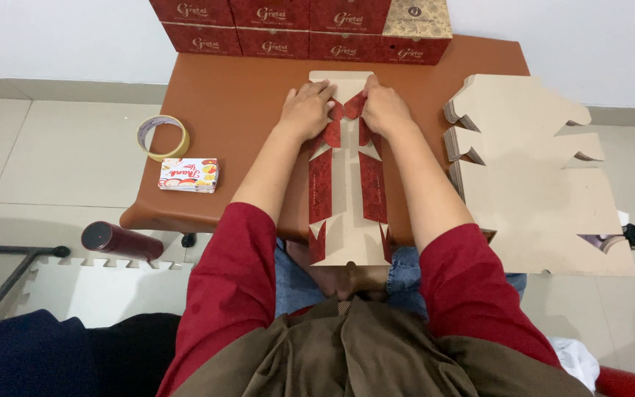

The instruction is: Assembling small cardboard gift boxes by folding templates and inserting cards.

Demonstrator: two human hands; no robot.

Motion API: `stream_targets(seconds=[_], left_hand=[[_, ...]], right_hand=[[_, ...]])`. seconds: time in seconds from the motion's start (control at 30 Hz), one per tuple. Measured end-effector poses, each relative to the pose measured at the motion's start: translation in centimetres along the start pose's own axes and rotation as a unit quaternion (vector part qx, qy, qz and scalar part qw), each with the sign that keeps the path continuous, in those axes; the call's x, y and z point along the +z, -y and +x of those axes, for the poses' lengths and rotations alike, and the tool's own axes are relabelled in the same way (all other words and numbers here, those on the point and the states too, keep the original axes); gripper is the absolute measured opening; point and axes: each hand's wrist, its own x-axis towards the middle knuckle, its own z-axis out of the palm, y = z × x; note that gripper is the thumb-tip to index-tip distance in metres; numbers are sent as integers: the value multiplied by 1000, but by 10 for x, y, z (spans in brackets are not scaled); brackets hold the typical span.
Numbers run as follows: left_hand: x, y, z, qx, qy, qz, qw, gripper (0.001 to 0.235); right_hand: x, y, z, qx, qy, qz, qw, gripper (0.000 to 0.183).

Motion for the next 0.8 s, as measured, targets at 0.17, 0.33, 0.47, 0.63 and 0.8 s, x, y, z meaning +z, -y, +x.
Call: stream_targets(seconds=[0.17, 0.33, 0.47, 0.63, 0.8], left_hand=[[8, 6, -2, 36, -102, 95, 990, 42], [13, 21, -14, 19, -176, 197, 964, 51], [11, 48, -32, -175, -155, 303, 924, 47], [-17, 44, -55, -262, -11, 405, 876, 40], [-28, 32, -60, -391, 72, 351, 848, 35]], right_hand=[[-19, 0, 14, 26, 34, 58, 997, 23], [-69, 20, -8, 64, 34, 89, 993, 38], [-97, 20, -34, -6, -16, 61, 998, 37], [-130, 15, -75, -54, -25, 31, 998, 36], [-179, 24, -127, -59, 128, 21, 990, 61]])
